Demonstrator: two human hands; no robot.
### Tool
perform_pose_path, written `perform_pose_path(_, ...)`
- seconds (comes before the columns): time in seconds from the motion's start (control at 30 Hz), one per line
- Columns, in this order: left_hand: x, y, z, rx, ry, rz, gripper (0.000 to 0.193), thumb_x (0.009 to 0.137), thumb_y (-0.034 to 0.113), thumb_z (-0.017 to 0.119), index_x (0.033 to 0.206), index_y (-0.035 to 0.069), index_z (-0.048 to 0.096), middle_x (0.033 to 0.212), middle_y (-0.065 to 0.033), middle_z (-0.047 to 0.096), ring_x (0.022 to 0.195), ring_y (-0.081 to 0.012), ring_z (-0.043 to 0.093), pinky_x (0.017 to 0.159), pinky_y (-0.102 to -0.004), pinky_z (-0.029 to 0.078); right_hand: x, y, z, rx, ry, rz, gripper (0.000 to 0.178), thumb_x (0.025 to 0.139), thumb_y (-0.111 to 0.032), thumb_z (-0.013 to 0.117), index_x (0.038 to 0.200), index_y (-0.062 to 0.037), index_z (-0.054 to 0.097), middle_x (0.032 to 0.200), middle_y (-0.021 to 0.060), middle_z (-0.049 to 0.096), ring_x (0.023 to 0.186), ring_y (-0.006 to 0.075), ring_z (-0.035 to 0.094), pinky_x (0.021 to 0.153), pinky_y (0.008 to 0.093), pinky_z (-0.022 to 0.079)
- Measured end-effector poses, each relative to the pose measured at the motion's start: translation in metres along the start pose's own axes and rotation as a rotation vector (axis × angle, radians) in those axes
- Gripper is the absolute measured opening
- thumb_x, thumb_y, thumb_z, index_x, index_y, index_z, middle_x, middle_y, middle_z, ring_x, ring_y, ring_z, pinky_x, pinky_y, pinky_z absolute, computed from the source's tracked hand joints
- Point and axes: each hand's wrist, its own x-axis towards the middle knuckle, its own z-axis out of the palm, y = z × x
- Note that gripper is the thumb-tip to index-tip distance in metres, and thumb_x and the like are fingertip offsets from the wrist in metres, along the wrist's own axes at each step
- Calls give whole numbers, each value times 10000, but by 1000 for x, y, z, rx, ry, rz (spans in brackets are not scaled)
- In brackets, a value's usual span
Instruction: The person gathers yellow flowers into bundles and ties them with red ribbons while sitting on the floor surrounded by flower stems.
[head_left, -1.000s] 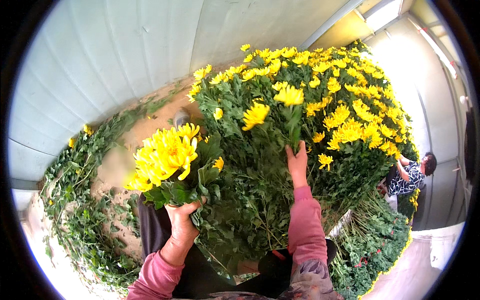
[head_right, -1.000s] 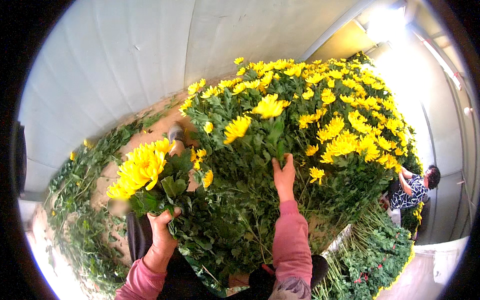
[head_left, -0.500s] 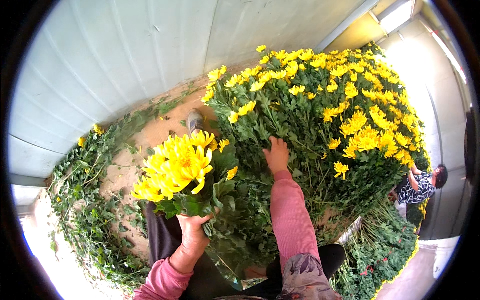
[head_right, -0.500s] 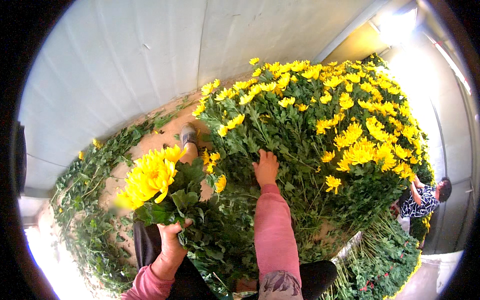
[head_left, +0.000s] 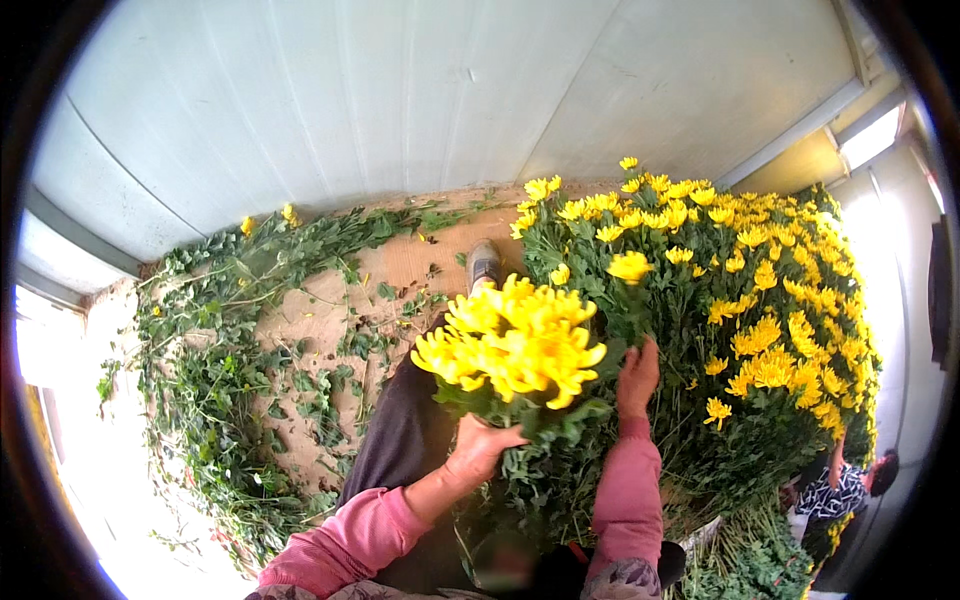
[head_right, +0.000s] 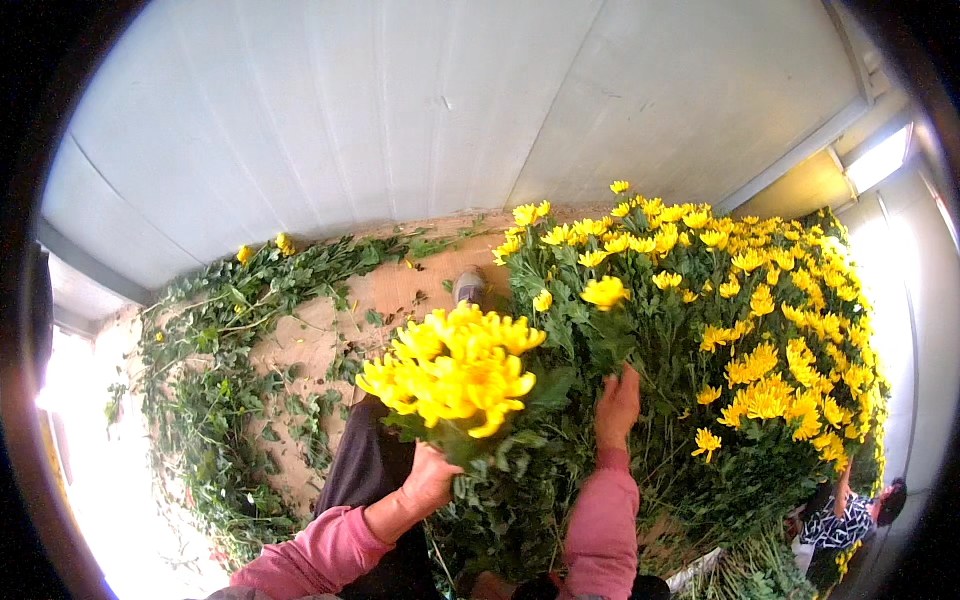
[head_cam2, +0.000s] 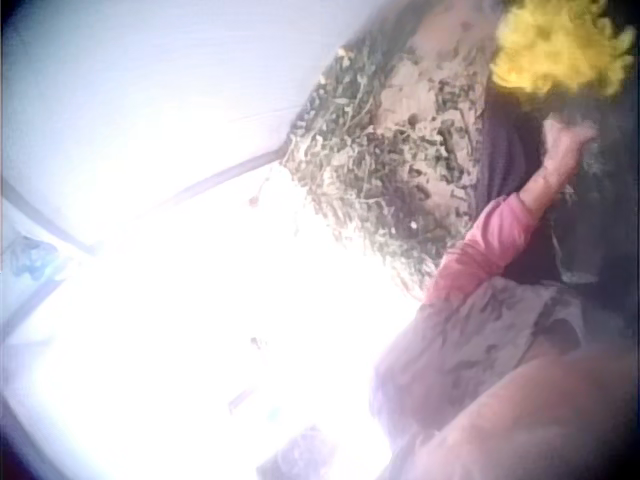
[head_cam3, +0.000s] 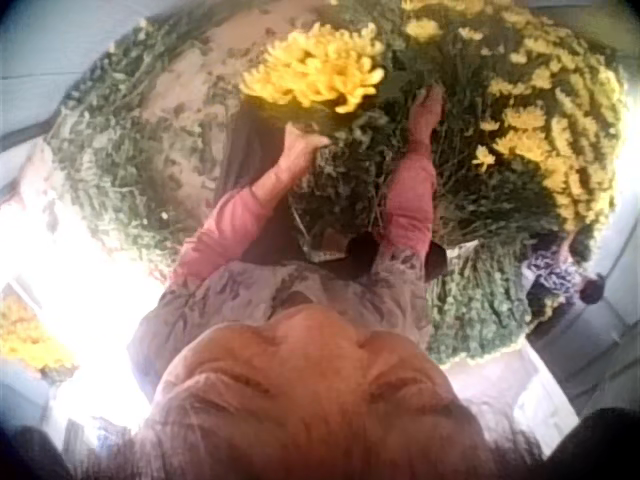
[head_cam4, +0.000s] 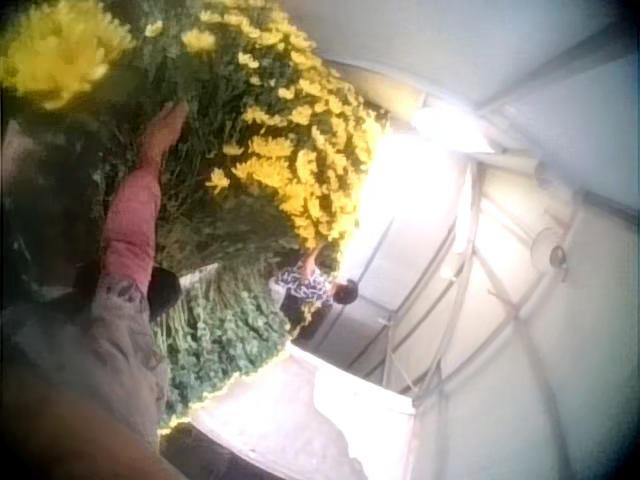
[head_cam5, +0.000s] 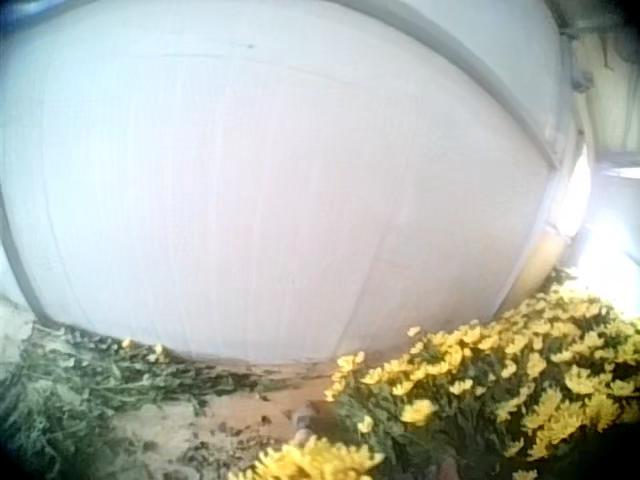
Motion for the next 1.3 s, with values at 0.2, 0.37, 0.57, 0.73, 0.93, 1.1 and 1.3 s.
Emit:
perform_pose_path(0.2,-12,8,9,87,-57,-174,409,728,96,765,1108,3,644,1029,-12,675,908,-110,602,842,-282,480,-51,-61,-129,349,330,94,253,1029,-176,467,1193,-5,556,999,34,610,766,100,537,707,266,453)
perform_pose_path(0.37,-10,4,16,-166,-171,-150,403,759,75,743,1138,-3,629,1065,-35,676,881,-142,623,827,-292,497,-89,-118,-202,-3,295,-197,224,992,-109,443,1124,34,554,910,108,606,685,167,540,619,299,457)
perform_pose_path(0.57,-4,10,1,-379,-334,-169,425,909,246,654,1274,40,585,1206,-51,627,1054,-153,600,885,-316,500,-106,-181,-202,-3,143,-258,233,981,-119,434,1094,51,545,774,142,631,586,226,634,547,332,516)
perform_pose_path(0.73,2,7,1,-488,-386,-178,480,913,270,655,1312,27,543,1245,-60,605,1093,-169,595,951,-333,489,-130,-204,-157,37,18,-200,369,839,9,561,1207,30,533,823,136,648,601,216,641,536,329,522)
perform_pose_path(0.93,-6,13,0,-420,-427,-58,481,919,254,645,1320,17,524,1264,-80,590,1108,-182,593,953,-346,490,-139,-224,-147,57,-169,-262,435,886,-254,594,1196,44,527,1121,244,588,921,408,593,777,404,519)
perform_pose_path(1.1,-13,11,-6,-379,-500,-69,489,937,294,613,1334,34,497,1268,-84,581,1112,-213,595,932,-362,507,-150,-225,-149,3,-246,-344,750,836,-469,664,1184,167,472,1215,352,505,1056,529,531,898,513,472)
perform_pose_path(1.3,3,38,-3,24,-323,79,616,853,278,667,1381,83,417,1298,-124,532,1162,-261,561,970,-414,488,-136,-259,-177,-26,-175,-447,1174,663,-624,734,1374,179,256,1276,320,490,1082,458,569,892,465,495)
